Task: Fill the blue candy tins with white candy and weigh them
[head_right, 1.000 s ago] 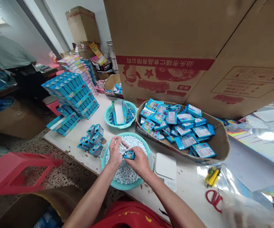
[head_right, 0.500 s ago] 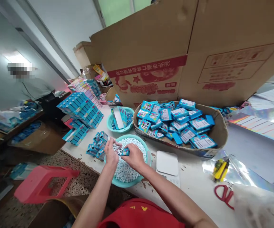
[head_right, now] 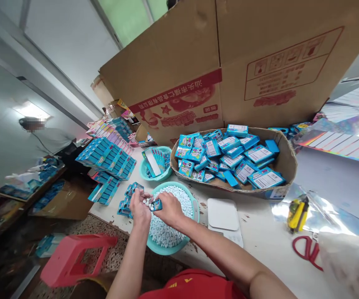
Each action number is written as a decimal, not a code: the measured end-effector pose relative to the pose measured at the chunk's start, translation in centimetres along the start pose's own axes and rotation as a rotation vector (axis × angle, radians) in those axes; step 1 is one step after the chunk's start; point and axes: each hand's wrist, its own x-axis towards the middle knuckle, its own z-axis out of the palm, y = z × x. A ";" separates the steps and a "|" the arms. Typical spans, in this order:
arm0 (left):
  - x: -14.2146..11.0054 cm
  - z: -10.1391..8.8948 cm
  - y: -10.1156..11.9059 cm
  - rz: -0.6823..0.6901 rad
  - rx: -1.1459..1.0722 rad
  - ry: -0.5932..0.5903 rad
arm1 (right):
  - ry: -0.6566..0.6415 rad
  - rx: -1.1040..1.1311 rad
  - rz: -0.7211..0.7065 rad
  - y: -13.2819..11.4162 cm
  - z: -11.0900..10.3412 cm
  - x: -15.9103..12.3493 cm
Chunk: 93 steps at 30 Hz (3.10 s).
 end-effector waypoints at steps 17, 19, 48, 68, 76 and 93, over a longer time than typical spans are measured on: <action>2.9 -4.5 -3.5 -0.025 0.130 -0.093 | 0.026 0.337 0.051 2.0 -0.9 -0.3; 3.1 -6.2 -5.6 -0.014 0.398 -0.198 | 0.037 0.354 0.081 2.4 -1.5 -0.5; 2.1 -1.8 -4.9 -0.216 -0.089 -0.123 | -0.028 -0.095 0.139 3.6 0.1 -1.0; 2.0 -0.4 -2.8 -0.108 -0.179 -0.029 | -0.101 -0.124 0.095 1.1 0.3 0.5; 2.0 -0.4 -2.7 -0.052 -0.150 -0.024 | -0.107 -0.108 0.092 0.6 0.5 0.8; 2.0 0.2 -2.0 -0.044 -0.095 -0.017 | -0.063 -0.061 0.077 0.6 0.6 1.3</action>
